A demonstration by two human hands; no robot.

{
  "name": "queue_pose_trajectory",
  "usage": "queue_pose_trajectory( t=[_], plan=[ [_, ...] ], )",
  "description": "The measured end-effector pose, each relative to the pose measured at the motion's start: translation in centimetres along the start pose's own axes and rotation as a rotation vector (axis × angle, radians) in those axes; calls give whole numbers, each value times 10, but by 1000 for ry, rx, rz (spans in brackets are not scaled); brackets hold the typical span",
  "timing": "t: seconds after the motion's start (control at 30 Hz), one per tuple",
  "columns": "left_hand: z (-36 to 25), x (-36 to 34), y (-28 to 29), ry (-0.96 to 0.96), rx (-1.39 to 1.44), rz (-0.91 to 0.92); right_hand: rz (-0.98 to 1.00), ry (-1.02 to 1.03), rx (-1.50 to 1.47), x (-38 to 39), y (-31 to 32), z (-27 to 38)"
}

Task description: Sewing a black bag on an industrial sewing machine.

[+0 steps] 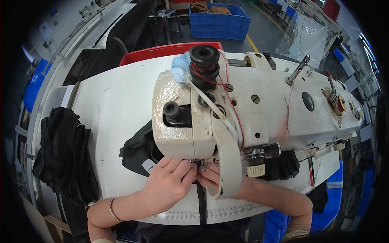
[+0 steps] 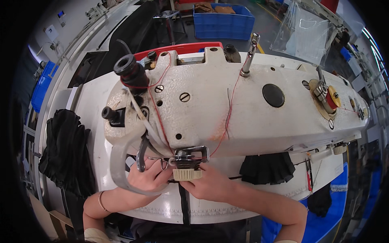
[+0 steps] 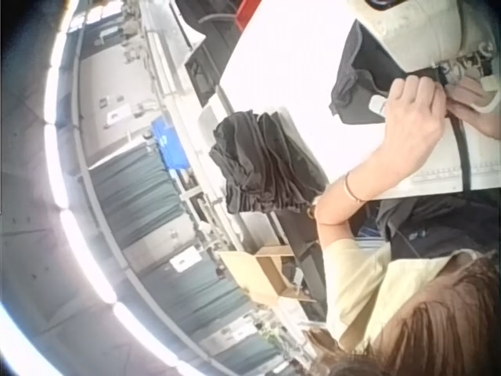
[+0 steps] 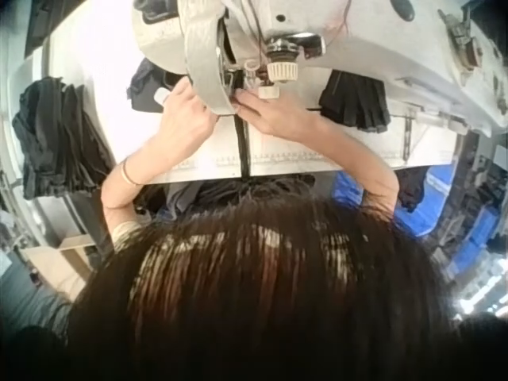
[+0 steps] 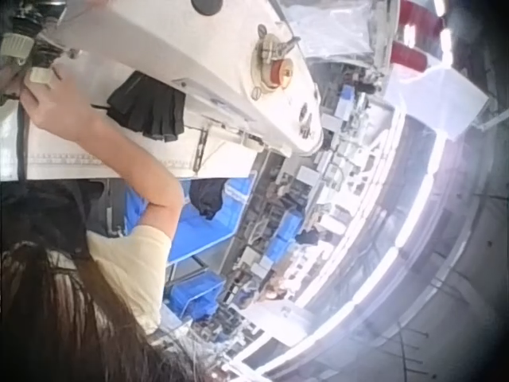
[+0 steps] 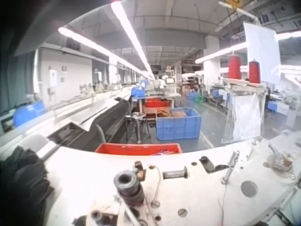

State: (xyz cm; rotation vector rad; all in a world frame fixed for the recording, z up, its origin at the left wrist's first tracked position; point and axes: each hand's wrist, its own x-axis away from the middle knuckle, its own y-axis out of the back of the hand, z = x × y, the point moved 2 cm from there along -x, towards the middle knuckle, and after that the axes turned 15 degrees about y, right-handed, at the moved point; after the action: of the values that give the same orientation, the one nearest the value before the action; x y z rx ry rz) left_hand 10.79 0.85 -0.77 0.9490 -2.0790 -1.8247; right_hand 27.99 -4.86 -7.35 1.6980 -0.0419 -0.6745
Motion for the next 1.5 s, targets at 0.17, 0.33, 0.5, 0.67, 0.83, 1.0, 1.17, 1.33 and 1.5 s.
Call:
queue_pose_trajectory(
  t=[0.17, 0.33, 0.5, 0.67, 0.83, 1.0, 1.17, 1.33, 1.5],
  plan=[
    [-6, 9, -12, 16, -11, 29, -54, -73, 84, 11, -2, 4],
    [22, 15, -32, 122, 232, 125, -35, -13, 175, 15, -3, 8],
    [39, 20, -34, 285, 545, 119, 27, 45, 25, 17, -12, 11],
    [20, 17, -30, 37, 221, -39, -51, -38, -4, 15, -6, 13],
    [15, 14, -21, 28, 258, -19, -15, -31, -7, 11, -1, 12],
    [22, 19, -7, 171, 358, 151, -21, 161, 221, 12, 1, 12],
    [6, 22, -18, -147, 21, -86, 50, 234, 264, 8, 8, 16],
    [3, 27, -31, -133, 16, -87, 72, 157, 230, 10, 13, 20],
    [7, 35, -39, -127, 38, -87, 198, 132, 161, 14, -4, 28]
  ],
)
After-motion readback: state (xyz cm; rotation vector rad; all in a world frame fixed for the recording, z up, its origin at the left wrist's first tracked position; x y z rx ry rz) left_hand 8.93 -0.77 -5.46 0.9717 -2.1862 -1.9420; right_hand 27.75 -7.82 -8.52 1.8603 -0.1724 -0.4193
